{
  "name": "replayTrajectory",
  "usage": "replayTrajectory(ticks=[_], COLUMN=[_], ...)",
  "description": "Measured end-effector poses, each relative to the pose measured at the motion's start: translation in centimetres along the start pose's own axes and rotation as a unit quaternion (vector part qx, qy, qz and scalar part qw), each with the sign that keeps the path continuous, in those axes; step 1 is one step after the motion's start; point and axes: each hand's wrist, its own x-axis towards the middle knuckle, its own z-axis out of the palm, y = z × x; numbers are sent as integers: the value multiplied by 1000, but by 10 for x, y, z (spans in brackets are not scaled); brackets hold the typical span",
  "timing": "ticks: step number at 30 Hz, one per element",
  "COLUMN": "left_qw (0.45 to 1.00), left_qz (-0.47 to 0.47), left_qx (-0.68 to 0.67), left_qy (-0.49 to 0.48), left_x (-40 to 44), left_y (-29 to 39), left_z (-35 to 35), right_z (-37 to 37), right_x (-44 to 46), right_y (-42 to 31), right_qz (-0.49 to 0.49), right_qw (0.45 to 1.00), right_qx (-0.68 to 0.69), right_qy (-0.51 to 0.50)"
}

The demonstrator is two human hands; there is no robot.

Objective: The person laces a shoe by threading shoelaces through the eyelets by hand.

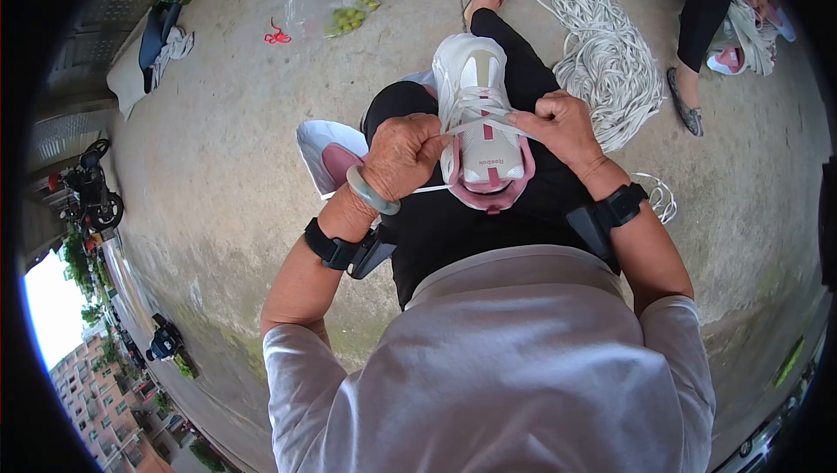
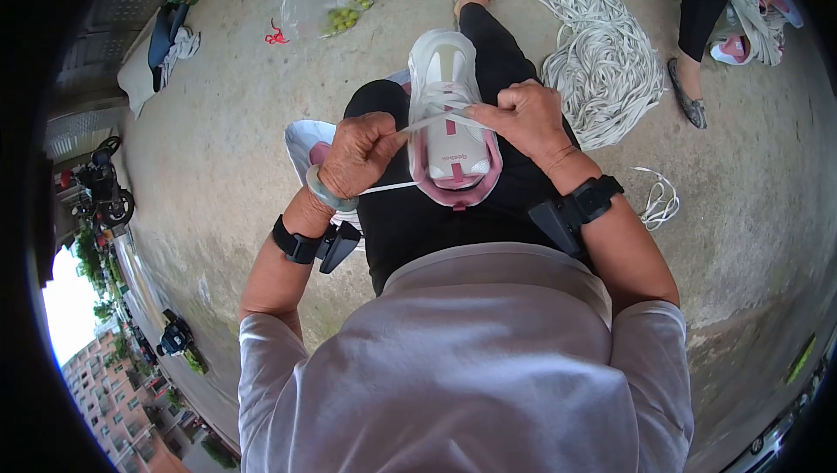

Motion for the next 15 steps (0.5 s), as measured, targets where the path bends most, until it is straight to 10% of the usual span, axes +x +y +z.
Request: replayTrajectory(ticks=[2,5,8,15], left_qw=[1000,1000,1000,998], left_qz=[-2,-8,1,56], left_qx=[5,1,17,38], left_qy=[-8,-19,-10,-9], left_x=[0,0,0,6], left_y=[-1,0,0,11], left_z=[1,3,2,-7], right_z=[5,13,16,13], right_x=[0,3,2,3], right_y=[-1,-2,-2,8], right_qz=[-47,80,-57,-9], right_qw=[977,982,957,968], right_qx=[-189,-154,-251,-217], right_qy=[86,79,136,126])
